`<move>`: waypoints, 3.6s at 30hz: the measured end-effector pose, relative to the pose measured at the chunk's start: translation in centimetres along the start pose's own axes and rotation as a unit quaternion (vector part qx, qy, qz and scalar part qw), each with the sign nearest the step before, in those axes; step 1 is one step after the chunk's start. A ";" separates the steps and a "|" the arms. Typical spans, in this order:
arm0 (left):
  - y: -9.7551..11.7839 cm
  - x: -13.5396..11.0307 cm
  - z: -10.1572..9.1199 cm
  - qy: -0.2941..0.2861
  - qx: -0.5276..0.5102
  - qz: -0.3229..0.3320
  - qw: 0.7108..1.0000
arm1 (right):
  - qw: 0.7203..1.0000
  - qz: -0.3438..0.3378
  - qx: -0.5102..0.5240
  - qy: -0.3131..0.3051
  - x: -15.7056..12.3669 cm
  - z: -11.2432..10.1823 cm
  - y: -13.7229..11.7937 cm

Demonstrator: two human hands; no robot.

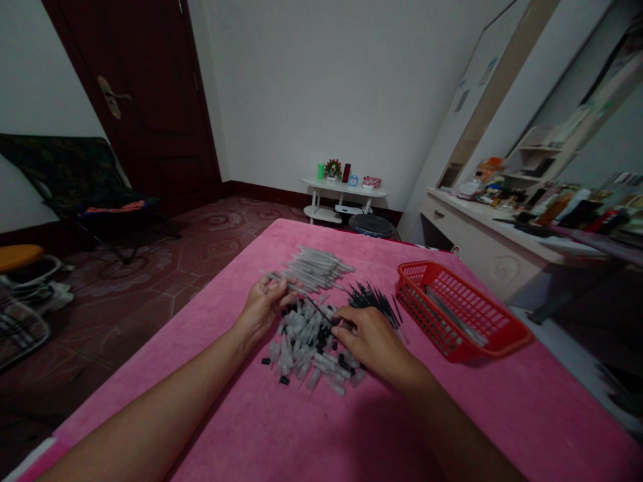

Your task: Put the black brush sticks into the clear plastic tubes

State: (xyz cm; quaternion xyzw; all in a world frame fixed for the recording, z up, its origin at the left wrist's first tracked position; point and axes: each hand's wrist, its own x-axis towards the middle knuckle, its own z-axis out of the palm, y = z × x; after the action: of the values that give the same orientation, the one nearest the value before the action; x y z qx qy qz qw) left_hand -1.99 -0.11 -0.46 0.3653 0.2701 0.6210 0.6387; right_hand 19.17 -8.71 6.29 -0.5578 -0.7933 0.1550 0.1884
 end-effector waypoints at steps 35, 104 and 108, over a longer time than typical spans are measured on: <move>2.3 -0.3 1.7 0.162 -0.221 -0.104 0.956 | 0.998 -0.043 0.037 0.003 0.5 1.2 2.5; -0.3 -1.8 1.8 -0.049 0.005 -0.107 0.993 | 0.786 0.133 0.599 0.076 1.1 3.2 0.8; -0.2 -2.0 2.0 -0.060 0.019 -0.107 0.992 | 0.816 0.134 0.553 0.100 1.2 3.6 0.7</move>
State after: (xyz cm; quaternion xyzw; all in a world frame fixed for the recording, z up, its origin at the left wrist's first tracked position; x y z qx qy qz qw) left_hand -0.44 -2.33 0.34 0.3828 0.2811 0.5209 0.7094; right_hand 17.69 -7.49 2.99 -0.4732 -0.4680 0.5347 0.5207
